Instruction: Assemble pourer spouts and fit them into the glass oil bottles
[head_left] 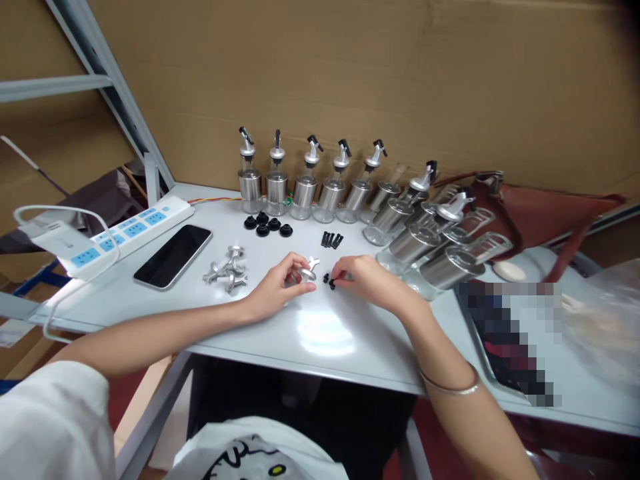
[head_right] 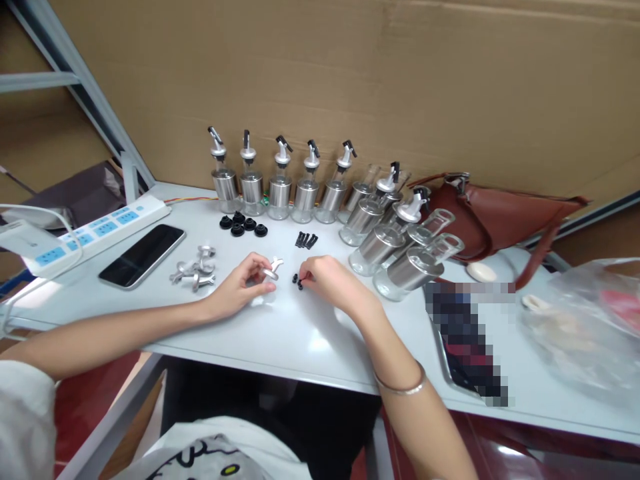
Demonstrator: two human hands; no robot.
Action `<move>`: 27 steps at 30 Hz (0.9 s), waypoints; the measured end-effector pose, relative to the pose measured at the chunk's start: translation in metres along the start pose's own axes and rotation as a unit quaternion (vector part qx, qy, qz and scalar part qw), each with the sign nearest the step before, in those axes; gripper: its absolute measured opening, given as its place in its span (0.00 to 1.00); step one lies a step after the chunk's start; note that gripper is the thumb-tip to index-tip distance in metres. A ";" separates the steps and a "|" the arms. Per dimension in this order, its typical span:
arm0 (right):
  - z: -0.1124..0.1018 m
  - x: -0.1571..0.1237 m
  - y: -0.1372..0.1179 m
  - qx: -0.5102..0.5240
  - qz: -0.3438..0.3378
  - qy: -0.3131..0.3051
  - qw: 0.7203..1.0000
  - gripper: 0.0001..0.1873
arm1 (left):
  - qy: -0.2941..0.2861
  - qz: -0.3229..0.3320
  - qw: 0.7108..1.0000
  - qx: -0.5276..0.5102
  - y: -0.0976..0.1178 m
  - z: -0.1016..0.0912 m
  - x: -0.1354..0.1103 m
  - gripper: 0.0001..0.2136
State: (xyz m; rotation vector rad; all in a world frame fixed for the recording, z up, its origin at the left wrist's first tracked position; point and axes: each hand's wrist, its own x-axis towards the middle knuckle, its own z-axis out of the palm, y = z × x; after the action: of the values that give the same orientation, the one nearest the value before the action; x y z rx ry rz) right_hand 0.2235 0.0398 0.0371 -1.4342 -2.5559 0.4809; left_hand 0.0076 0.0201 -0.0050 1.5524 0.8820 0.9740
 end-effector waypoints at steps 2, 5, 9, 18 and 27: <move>0.001 0.002 0.000 -0.003 0.003 -0.001 1.000 0.10 | -0.003 0.000 1.000 0.005 0.000 0.000 -0.001 0.11; 0.001 0.002 0.000 -0.008 0.011 0.002 1.000 0.09 | -0.004 0.004 1.000 0.012 0.000 -0.001 -0.002 0.11; -0.005 -0.001 0.001 -0.012 0.018 0.013 1.000 0.09 | 0.002 0.009 1.000 0.020 -0.001 -0.002 -0.002 0.11; -0.021 -0.004 0.000 0.017 0.006 0.130 0.991 0.08 | 0.003 0.026 0.999 0.019 0.001 -0.003 -0.004 0.12; -0.004 0.001 -0.017 0.080 -0.103 0.245 0.961 0.09 | -0.013 0.027 1.000 0.007 0.001 -0.003 -0.005 0.12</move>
State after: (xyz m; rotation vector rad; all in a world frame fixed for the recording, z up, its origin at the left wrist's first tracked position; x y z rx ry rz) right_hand 0.2103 0.0334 0.0465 -1.0546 -2.1759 0.2507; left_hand 0.0030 0.0168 -0.0047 1.6047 0.8340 0.9850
